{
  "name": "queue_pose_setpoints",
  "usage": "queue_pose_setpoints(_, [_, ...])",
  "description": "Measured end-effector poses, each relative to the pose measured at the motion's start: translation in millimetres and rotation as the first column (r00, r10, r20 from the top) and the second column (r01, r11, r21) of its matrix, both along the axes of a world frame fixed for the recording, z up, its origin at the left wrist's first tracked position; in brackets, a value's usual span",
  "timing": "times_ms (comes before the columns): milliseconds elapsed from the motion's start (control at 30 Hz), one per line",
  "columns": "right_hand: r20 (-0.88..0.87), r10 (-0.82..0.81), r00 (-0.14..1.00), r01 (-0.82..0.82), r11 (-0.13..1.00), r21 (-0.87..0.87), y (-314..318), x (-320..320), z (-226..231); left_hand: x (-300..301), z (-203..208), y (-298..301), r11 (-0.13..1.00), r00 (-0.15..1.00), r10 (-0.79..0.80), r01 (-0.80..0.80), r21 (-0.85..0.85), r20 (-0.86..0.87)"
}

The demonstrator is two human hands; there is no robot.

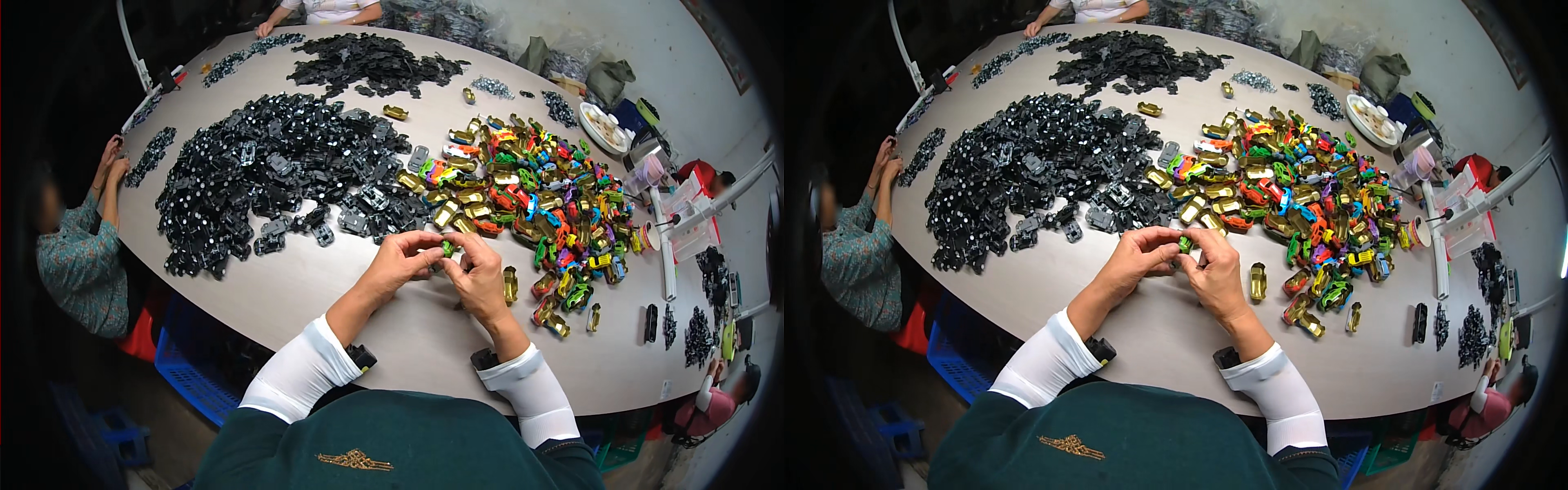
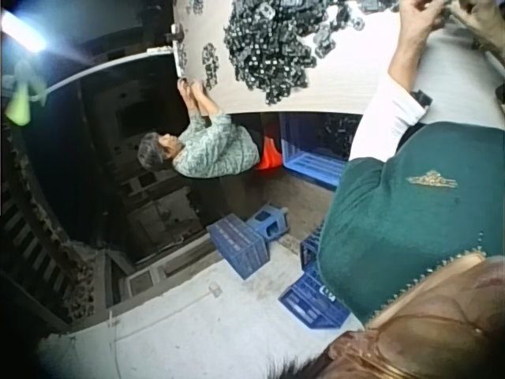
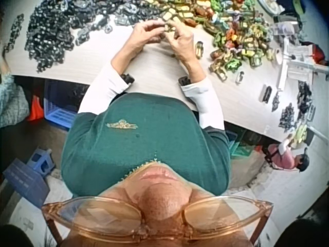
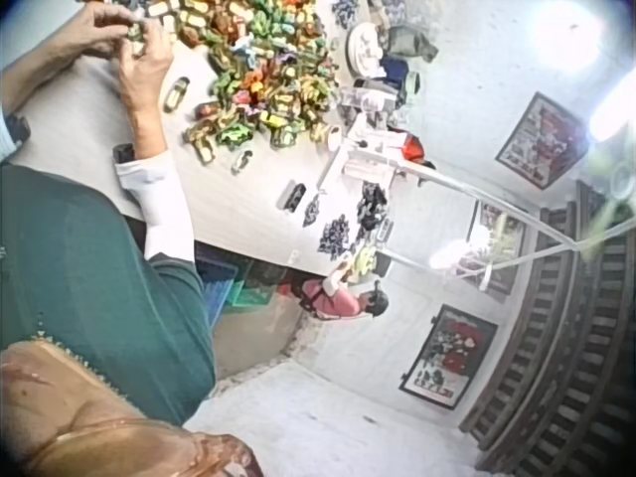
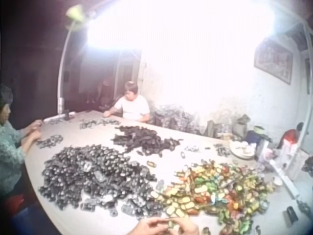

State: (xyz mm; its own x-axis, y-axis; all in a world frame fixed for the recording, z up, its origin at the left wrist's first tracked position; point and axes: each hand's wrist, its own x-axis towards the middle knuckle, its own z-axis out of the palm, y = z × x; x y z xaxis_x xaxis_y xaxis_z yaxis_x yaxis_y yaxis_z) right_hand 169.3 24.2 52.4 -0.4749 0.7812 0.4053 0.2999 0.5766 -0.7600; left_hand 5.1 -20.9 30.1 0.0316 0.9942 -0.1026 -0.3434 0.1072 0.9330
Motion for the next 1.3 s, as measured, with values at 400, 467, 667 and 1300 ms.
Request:
queue_pose_setpoints(400, [0.001, 0.030, 1.000, -0.030, 0.990, 0.137, -1, 0, 1, -1, -9, 2, 1.000, 0.976, 0.008, -0.010, 0.010, 0.219])
queue_pose_setpoints(467, [0.013, 0.029, 1.000, -0.031, 0.979, 0.203, 0, -1, -1, 0, -7, 2, 0.999, 0.980, 0.032, -0.033, 0.005, 0.199])
queue_pose_setpoints(667, [-0.007, 0.012, 1.000, -0.010, 0.972, 0.236, -1, -1, -5, 0, -17, 4, 0.983, 0.998, 0.052, -0.058, 0.176, 0.036])
queue_pose_setpoints(1300, [-0.307, -0.034, 0.951, -0.251, 0.493, -0.833, 8, 11, 9, -6, -8, 4, 0.996, 0.966, 0.002, 0.022, -0.090, 0.258])
